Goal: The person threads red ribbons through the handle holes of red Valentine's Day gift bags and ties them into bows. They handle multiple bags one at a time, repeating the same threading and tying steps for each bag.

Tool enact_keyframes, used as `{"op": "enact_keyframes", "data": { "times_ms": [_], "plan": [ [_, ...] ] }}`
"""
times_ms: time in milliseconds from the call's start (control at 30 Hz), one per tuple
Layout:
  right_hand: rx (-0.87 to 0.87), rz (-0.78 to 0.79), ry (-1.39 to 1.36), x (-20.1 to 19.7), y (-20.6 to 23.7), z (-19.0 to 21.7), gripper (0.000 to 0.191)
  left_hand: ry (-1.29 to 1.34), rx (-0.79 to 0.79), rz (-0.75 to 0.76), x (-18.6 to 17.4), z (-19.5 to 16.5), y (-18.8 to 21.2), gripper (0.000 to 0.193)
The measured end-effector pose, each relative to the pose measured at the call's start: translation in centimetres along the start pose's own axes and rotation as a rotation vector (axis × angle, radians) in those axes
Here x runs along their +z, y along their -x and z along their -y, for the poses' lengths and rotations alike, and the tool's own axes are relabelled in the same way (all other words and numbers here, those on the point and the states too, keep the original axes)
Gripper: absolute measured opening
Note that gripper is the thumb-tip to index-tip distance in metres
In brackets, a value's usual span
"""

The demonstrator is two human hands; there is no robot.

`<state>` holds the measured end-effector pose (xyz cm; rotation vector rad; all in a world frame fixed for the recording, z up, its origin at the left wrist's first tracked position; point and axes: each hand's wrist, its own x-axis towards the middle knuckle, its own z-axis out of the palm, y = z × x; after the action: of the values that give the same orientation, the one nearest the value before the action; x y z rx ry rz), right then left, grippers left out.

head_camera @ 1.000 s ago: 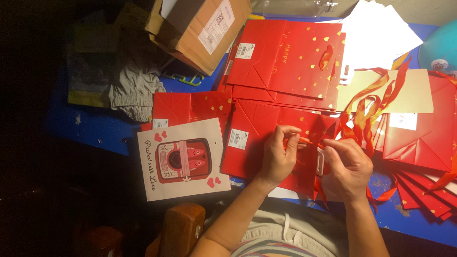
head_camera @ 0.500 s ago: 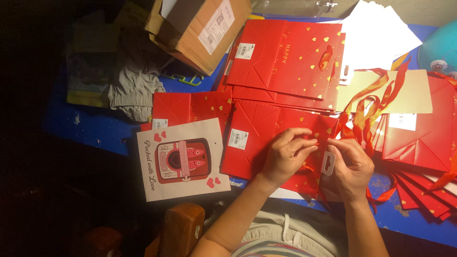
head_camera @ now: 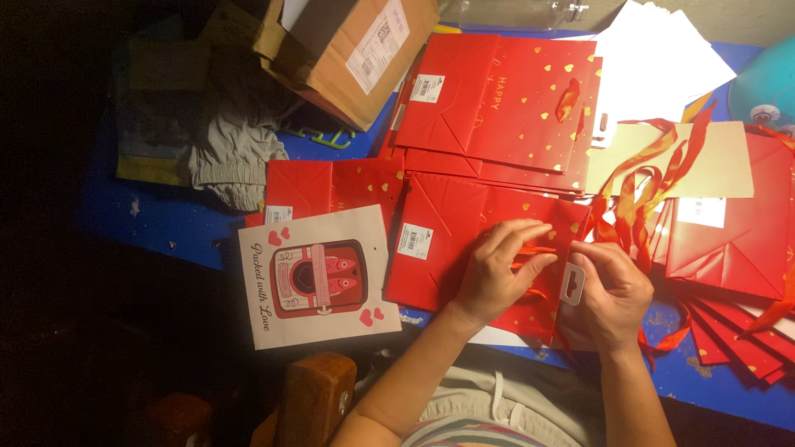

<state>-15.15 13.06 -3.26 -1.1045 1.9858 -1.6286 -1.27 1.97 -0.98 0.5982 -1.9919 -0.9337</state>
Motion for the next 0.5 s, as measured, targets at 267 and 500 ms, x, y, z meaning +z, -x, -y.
{"op": "enact_keyframes", "data": {
  "times_ms": [267,500],
  "plan": [
    [0.005,0.002,-0.024,0.1,0.24,0.14,0.014,0.019,-0.048,0.0,0.15,0.12,-0.07,0.01],
    [-0.066,0.029,-0.029,0.28,0.01,0.58,0.015,0.066,-0.094,0.01,0.52,0.64,0.34,0.011]
  ]
}}
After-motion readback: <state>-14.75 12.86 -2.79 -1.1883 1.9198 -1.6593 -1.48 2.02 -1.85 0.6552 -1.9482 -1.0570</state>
